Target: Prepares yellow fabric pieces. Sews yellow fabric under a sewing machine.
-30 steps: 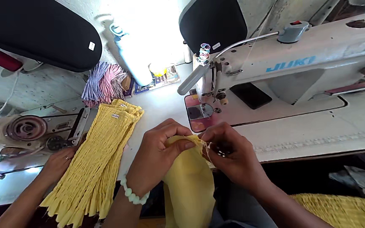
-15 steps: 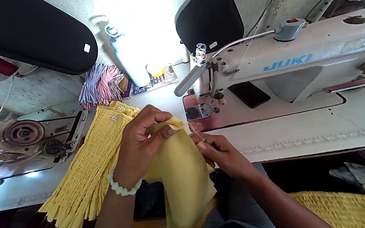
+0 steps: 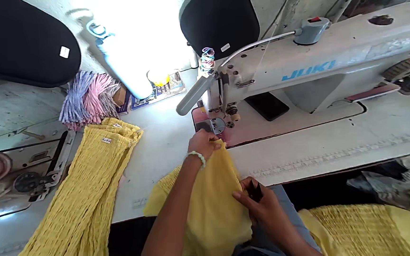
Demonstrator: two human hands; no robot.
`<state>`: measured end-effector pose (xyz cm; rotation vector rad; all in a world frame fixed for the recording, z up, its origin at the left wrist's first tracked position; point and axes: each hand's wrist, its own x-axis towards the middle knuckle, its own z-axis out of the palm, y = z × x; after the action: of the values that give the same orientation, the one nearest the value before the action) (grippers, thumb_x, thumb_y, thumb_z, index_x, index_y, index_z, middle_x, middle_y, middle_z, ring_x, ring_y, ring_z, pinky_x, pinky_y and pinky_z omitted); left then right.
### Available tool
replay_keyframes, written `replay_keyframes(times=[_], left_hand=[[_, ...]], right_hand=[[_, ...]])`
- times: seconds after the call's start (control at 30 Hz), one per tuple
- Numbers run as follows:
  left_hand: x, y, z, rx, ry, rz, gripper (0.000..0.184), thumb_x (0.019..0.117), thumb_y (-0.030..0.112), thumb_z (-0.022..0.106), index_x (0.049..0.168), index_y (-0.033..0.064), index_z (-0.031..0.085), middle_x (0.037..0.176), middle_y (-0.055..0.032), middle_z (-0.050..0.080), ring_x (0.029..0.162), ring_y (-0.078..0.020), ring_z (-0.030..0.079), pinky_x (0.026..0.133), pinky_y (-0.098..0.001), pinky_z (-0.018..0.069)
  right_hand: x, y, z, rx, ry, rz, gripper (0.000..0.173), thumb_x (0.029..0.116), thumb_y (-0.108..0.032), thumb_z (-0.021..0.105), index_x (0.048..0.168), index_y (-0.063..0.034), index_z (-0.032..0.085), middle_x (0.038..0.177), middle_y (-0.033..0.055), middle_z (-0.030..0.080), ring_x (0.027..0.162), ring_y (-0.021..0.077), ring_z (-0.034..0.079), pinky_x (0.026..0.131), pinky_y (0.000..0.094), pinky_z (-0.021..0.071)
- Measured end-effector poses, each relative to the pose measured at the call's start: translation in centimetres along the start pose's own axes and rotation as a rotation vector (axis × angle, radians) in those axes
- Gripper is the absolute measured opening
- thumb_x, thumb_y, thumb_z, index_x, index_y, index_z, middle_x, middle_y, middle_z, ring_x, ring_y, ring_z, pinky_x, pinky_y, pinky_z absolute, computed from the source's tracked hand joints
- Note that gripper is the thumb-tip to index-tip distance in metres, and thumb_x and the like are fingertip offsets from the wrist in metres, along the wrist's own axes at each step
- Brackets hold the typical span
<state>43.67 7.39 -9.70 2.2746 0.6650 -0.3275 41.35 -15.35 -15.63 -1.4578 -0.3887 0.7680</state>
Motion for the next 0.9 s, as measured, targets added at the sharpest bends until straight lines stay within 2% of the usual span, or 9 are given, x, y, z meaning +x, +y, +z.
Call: replay_keyframes(times=[0.13, 0.3, 0.43, 0.53, 0.6, 0.7, 0.77, 0.83, 0.9], left_hand=[[-0.4, 1.9, 1.7, 0.13, 0.116, -0.141, 0.027, 0.0961, 0.018, 0.071, 0.119, 0.0028, 0.072, 0.129, -0.0226, 0.062, 0.127, -0.0392, 0.054, 0.108, -0.0575, 0.0386], [-2.1, 2.1, 5.4, 0.141, 0.589, -0.077, 0.031, 0.0871, 0.012, 0.078, 0.115, 0.0003, 0.069, 0.118, -0.0264, 0.062, 0.115, -0.0472, 0.056, 0.094, -0.0613, 0.0418], [-2.1, 0.7, 8.7, 0.265, 0.811, 0.144, 0.008, 0.0911, 0.0, 0.066, 0.096, -0.0017, 0.072, 0.101, -0.0225, 0.068, 0.098, -0.042, 0.067, 0.08, -0.0533, 0.0521], [-2.2, 0.4, 9.8, 0.303, 0.84, 0.193, 0.015, 0.0941, -0.005, 0.059, 0.096, -0.0013, 0.074, 0.098, -0.0186, 0.072, 0.096, -0.0358, 0.072, 0.083, -0.0434, 0.059], [-2.8, 0.0, 10.0, 0.294, 0.834, 0.214, 0.019, 0.094, -0.006, 0.059, 0.102, -0.0016, 0.076, 0.104, -0.0185, 0.073, 0.099, -0.0351, 0.072, 0.085, -0.0417, 0.0595], [-4.1, -0.9, 11.0, 0.297, 0.8, 0.218, 0.032, 0.0941, -0.006, 0.058, 0.122, -0.0021, 0.073, 0.124, -0.02, 0.07, 0.112, -0.0368, 0.068, 0.096, -0.0421, 0.0557], [-4.6, -1.0, 11.5, 0.33, 0.783, 0.213, 0.036, 0.0935, -0.006, 0.057, 0.128, -0.0044, 0.068, 0.131, -0.0227, 0.066, 0.117, -0.0402, 0.065, 0.097, -0.0446, 0.0547], [-4.6, -1.2, 11.8, 0.356, 0.769, 0.221, 0.039, 0.0931, -0.006, 0.057, 0.131, -0.005, 0.066, 0.135, -0.0234, 0.064, 0.119, -0.0416, 0.064, 0.097, -0.0452, 0.0548], [-4.5, -1.5, 12.0, 0.373, 0.786, 0.234, 0.041, 0.0917, -0.005, 0.057, 0.132, -0.0045, 0.066, 0.135, -0.0225, 0.064, 0.119, -0.0408, 0.064, 0.098, -0.0445, 0.0544]], right_hand=[[-1.0, 0.8, -0.1, -0.154, 0.007, -0.036, 0.018, 0.0925, -0.02, 0.073, 0.098, -0.0046, 0.065, 0.068, -0.0055, 0.057, 0.047, -0.0024, 0.05, 0.043, 0.0153, 0.0449], [-1.3, 1.5, -0.2, -0.178, -0.005, -0.069, 0.019, 0.0932, -0.019, 0.073, 0.097, -0.0015, 0.066, 0.07, -0.0019, 0.06, 0.049, -0.0015, 0.054, 0.045, 0.016, 0.0485], [-1.5, 2.0, -0.3, -0.166, -0.006, -0.127, 0.017, 0.0926, -0.014, 0.073, 0.097, 0.0012, 0.066, 0.073, 0.0002, 0.063, 0.051, -0.002, 0.056, 0.046, 0.0152, 0.0503], [-1.6, 2.3, -0.5, -0.167, -0.012, -0.137, 0.017, 0.093, -0.013, 0.072, 0.099, 0.0014, 0.066, 0.074, 0.0004, 0.064, 0.052, -0.0019, 0.057, 0.047, 0.0155, 0.0514], [-1.7, 2.3, -0.6, -0.162, -0.018, -0.124, 0.017, 0.0935, -0.012, 0.072, 0.101, 0.0031, 0.068, 0.076, 0.0023, 0.066, 0.052, -0.001, 0.058, 0.048, 0.0163, 0.0525], [-2.0, 2.4, -1.1, -0.245, -0.056, -0.162, 0.019, 0.0949, -0.01, 0.069, 0.104, 0.0066, 0.07, 0.08, 0.008, 0.07, 0.057, 0.0029, 0.063, 0.051, 0.0186, 0.055], [-2.1, 2.0, -2.0, -0.457, -0.099, -0.319, 0.022, 0.0957, -0.012, 0.067, 0.105, 0.0067, 0.074, 0.088, 0.0135, 0.075, 0.07, 0.0117, 0.071, 0.064, 0.0241, 0.0586], [-1.6, 0.9, -3.5, -0.692, -0.064, -0.54, 0.023, 0.099, -0.018, 0.064, 0.104, 0.0005, 0.077, 0.095, 0.0128, 0.077, 0.085, 0.0177, 0.075, 0.077, 0.0292, 0.0613], [0.5, -1.0, -4.7, -0.814, 0.054, -0.738, 0.023, 0.1029, -0.022, 0.059, 0.102, -0.0058, 0.076, 0.095, 0.0101, 0.075, 0.085, 0.016, 0.072, 0.074, 0.0254, 0.0587]])
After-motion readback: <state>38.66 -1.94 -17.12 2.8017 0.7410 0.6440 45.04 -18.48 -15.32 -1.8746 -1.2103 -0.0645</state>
